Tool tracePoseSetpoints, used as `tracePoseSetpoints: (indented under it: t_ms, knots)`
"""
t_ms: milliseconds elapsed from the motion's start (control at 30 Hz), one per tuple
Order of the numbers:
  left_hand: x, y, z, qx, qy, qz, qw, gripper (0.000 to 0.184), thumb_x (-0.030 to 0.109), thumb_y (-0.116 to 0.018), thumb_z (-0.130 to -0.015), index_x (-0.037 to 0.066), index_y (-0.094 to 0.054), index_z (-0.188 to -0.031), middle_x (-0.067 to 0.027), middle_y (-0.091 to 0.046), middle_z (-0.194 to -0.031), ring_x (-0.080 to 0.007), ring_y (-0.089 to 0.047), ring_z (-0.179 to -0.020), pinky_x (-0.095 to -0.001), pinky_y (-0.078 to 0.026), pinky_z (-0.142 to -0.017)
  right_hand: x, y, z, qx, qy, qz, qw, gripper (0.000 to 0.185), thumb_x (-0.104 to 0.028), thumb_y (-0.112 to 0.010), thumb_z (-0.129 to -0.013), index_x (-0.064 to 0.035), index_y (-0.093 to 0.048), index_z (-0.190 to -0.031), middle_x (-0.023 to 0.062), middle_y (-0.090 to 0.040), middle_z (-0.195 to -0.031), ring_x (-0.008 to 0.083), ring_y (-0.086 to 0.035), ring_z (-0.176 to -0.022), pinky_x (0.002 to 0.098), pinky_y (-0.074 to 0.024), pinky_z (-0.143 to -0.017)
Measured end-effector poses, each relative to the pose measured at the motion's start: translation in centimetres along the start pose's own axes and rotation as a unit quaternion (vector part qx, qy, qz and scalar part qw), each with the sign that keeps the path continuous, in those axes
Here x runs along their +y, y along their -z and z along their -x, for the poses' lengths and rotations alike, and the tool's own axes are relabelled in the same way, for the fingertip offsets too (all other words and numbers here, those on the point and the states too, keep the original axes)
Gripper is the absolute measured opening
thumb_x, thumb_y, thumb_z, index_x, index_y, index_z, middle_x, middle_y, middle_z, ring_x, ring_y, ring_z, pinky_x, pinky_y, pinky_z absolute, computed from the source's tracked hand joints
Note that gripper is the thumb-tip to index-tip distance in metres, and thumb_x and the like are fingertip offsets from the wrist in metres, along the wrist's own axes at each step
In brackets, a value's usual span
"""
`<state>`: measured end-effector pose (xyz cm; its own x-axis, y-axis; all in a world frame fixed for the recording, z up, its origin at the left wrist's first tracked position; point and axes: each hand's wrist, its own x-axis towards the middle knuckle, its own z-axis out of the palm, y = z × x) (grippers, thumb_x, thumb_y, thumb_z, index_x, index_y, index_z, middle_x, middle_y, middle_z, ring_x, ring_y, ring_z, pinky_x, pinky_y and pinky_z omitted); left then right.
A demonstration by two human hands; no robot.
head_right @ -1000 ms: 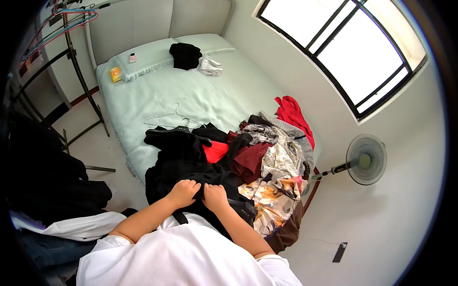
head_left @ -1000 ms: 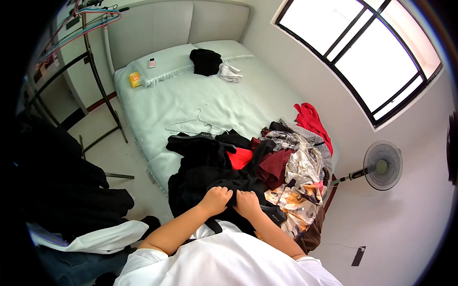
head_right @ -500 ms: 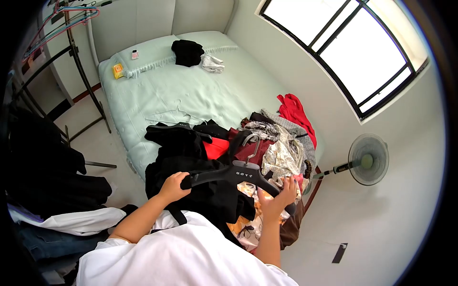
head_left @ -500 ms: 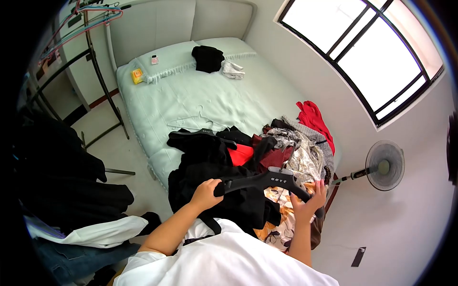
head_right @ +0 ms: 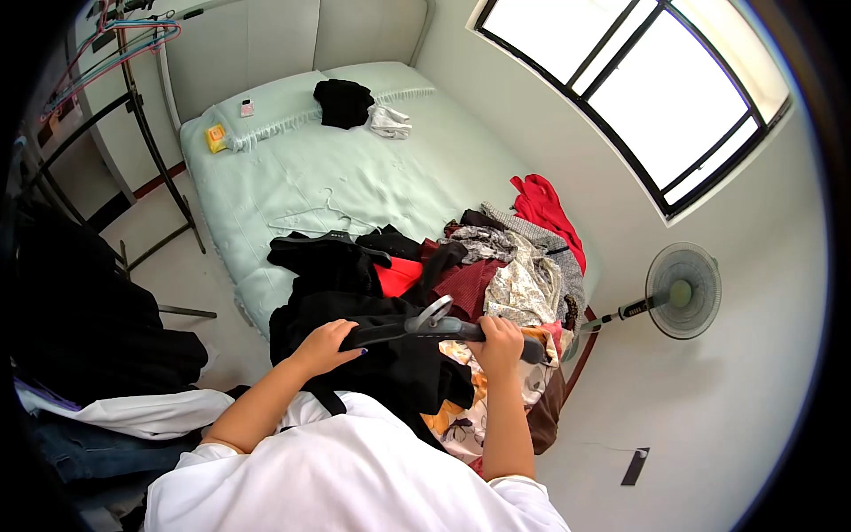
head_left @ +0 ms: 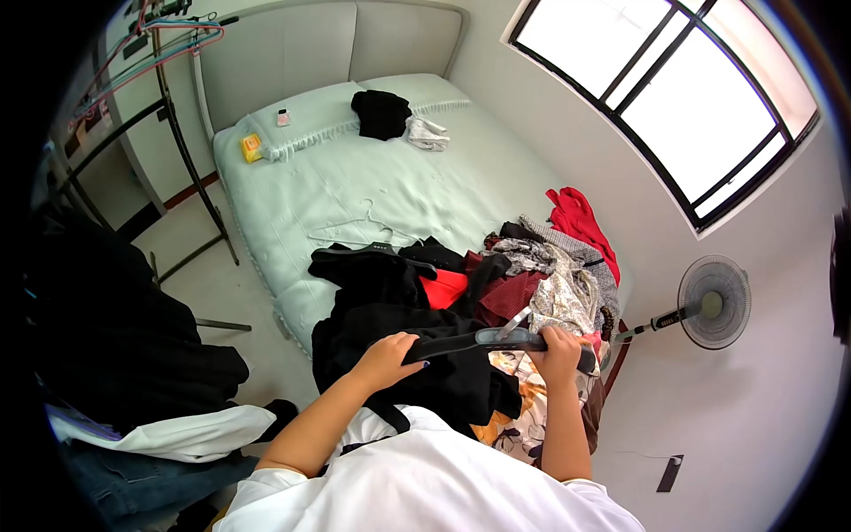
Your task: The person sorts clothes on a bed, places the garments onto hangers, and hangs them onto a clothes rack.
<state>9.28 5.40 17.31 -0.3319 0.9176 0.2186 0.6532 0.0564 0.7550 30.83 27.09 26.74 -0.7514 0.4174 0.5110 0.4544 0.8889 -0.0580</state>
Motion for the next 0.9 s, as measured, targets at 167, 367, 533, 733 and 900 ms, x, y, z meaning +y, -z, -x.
tracePoseSetpoints:
  t_ms: [167, 367, 533, 733, 900]
  knots:
    - [0.4, 0.2, -0.1, 0.055, -0.019, 0.044, 0.997, 0.036, 0.021, -0.066, -0.074, 0.002, -0.052, -0.102, -0.0158, -0.057, -0.096, -0.0335, -0.055, -0.089, -0.0377, -0.045, -0.078, -1.6, -0.6, -2.3, 0.044, 0.092, -0.031, 0.994, 0.03, -0.024, -0.069, -0.053, -0.0059, -0.054, -0.07, 0.0073, -0.053, -0.064, 0.0278, -0.054, -0.063, 0.0374, -0.0402, -0.059]
    - [0.4, -0.3, -0.3, 0.052, -0.03, 0.046, 0.997, 0.029, 0.015, -0.066, -0.073, 0.004, -0.054, -0.097, -0.0129, -0.056, -0.091, -0.0332, -0.055, -0.085, -0.0382, -0.045, -0.074, -4.0, -2.0, -3.2, 0.088, 0.081, -0.002, 0.993, 0.033, -0.02, -0.07, -0.055, -0.0072, -0.056, -0.083, 0.0049, -0.058, -0.081, 0.0244, -0.054, -0.081, 0.0375, -0.0372, -0.077]
    - [0.0, 0.1, -0.4, 0.091, -0.014, 0.088, 0.992, 0.028, 0.013, -0.065, -0.073, 0.003, -0.054, -0.096, -0.0132, -0.056, -0.088, -0.0333, -0.055, -0.083, -0.0369, -0.046, -0.072, -6.2, -5.0, 0.1, 0.22, 0.029, -0.1, 0.97, 0.038, -0.01, -0.07, -0.061, -0.0057, -0.049, -0.092, 0.0118, -0.051, -0.094, 0.0286, -0.048, -0.086, 0.0387, -0.0353, -0.076]
    - [-0.4, 0.1, -0.3, 0.135, 0.006, 0.131, 0.982, 0.031, 0.012, -0.064, -0.075, 0.002, -0.053, -0.103, -0.0164, -0.057, -0.095, -0.0346, -0.057, -0.086, -0.0358, -0.046, -0.073, -10.3, -10.1, 4.2, -0.113, -0.098, -0.23, 0.962, 0.061, -0.023, -0.072, -0.068, -0.0006, -0.042, -0.116, 0.0164, -0.053, -0.097, 0.0303, -0.053, -0.09, 0.0359, -0.0435, -0.079]
    - [-0.3, -0.2, -0.4, 0.135, -0.005, 0.135, 0.982, 0.032, 0.01, -0.063, -0.072, 0.001, -0.053, -0.102, -0.0171, -0.057, -0.097, -0.0352, -0.057, -0.087, -0.0356, -0.046, -0.073, -9.4, -14.6, 4.2, -0.215, -0.185, -0.317, 0.905, 0.041, -0.013, -0.061, -0.076, -0.0023, -0.048, -0.113, 0.0146, -0.058, -0.09, 0.025, -0.057, -0.076, 0.0324, -0.0471, -0.069]
